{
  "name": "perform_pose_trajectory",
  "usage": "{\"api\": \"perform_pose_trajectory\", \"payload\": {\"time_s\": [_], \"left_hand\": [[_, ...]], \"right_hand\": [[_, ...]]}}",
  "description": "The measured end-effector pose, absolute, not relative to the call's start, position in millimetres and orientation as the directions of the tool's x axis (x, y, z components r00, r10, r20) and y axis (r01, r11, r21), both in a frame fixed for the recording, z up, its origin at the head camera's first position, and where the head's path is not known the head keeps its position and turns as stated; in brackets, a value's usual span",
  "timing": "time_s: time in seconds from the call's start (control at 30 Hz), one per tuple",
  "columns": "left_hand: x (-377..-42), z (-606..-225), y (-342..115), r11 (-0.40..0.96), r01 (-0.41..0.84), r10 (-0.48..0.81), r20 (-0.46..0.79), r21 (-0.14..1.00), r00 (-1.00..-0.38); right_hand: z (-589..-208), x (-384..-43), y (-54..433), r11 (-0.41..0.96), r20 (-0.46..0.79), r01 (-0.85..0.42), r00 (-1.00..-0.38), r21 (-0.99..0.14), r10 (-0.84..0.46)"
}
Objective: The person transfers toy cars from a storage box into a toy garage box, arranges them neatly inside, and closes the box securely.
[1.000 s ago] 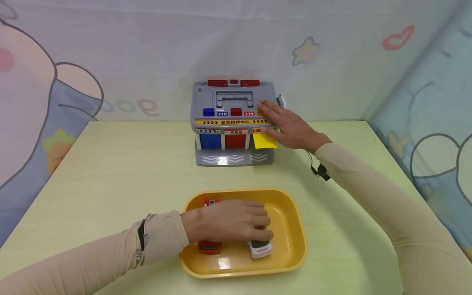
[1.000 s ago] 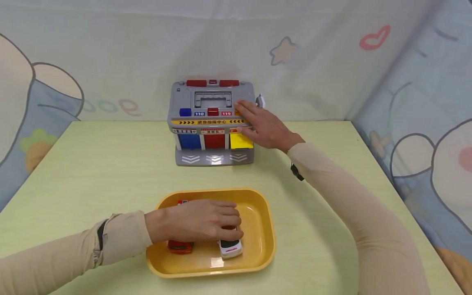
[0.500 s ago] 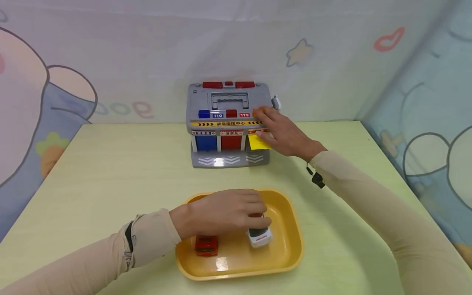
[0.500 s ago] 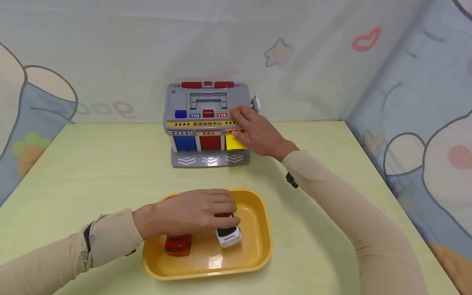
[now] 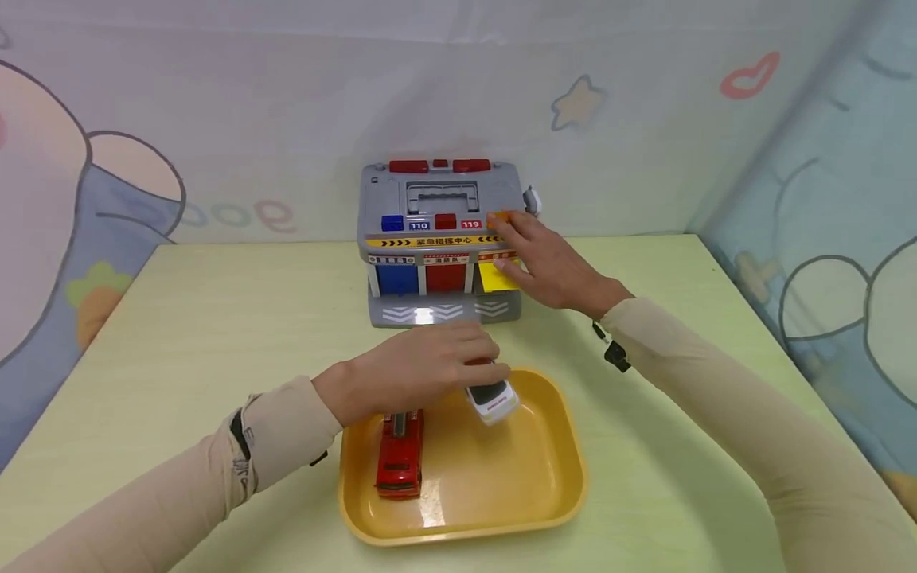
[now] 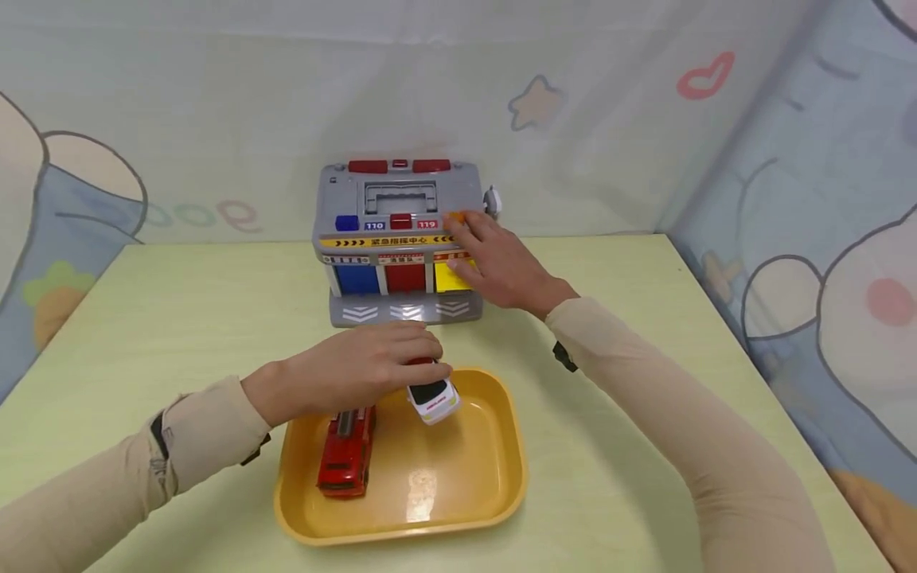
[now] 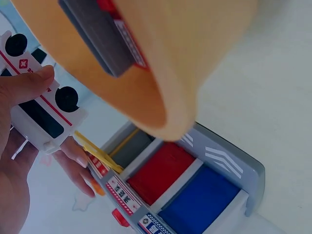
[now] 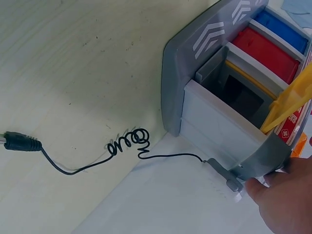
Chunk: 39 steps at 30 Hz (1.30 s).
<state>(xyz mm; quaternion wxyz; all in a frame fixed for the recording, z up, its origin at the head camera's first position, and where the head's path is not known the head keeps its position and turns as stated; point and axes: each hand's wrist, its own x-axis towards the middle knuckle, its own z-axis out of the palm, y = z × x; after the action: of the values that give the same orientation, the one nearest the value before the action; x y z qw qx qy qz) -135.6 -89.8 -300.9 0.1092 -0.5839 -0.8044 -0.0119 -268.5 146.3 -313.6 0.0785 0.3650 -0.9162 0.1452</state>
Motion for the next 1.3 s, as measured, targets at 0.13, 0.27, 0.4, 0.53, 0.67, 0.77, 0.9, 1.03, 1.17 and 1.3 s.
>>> {"api": "perform_pose_trajectory", "payload": {"time_s": [0.13,0.27,0.4,0.53,0.67,0.77,0.9,1.03,1.17,1.3], "left_hand": [[-144,-298,-94,0.366,0.925,0.918,0.201,-0.099,-0.341],[-153,-297,-95,0.394,0.915,0.909,0.188,-0.09,-0.373],[-163,-300,-96,0.415,0.907,0.901,0.173,-0.077,-0.398],[-172,-304,-97,0.428,0.902,0.895,0.174,-0.065,-0.412],[-179,-306,-93,0.421,0.905,0.899,0.156,-0.052,-0.409],[-183,-307,-89,0.418,0.907,0.903,0.133,-0.047,-0.409],[-189,-308,-84,0.413,0.908,0.908,0.113,-0.07,-0.404],[-193,-309,-80,0.387,0.917,0.92,0.103,-0.099,-0.378],[-195,-311,-79,0.35,0.927,0.936,0.103,-0.133,-0.338],[-198,-312,-77,0.289,0.933,0.957,0.099,-0.212,-0.274]], "right_hand": [[-314,-265,143,0.682,0.25,-0.697,-0.717,-0.222,-0.651],[-315,-259,144,0.695,0.251,-0.683,-0.73,-0.225,-0.636],[-317,-255,147,0.716,0.238,-0.672,-0.739,-0.188,-0.631],[-316,-254,147,0.723,0.216,-0.672,-0.739,-0.161,-0.639],[-315,-252,148,0.743,0.199,-0.649,-0.759,-0.164,-0.62],[-316,-251,150,0.75,0.194,-0.64,-0.767,-0.164,-0.612],[-315,-251,150,0.749,0.202,-0.644,-0.763,-0.158,-0.614],[-314,-251,152,0.751,0.206,-0.643,-0.763,-0.148,-0.613],[-312,-251,152,0.748,0.2,-0.645,-0.762,-0.153,-0.616],[-310,-250,153,0.75,0.199,-0.644,-0.763,-0.151,-0.615]]}}
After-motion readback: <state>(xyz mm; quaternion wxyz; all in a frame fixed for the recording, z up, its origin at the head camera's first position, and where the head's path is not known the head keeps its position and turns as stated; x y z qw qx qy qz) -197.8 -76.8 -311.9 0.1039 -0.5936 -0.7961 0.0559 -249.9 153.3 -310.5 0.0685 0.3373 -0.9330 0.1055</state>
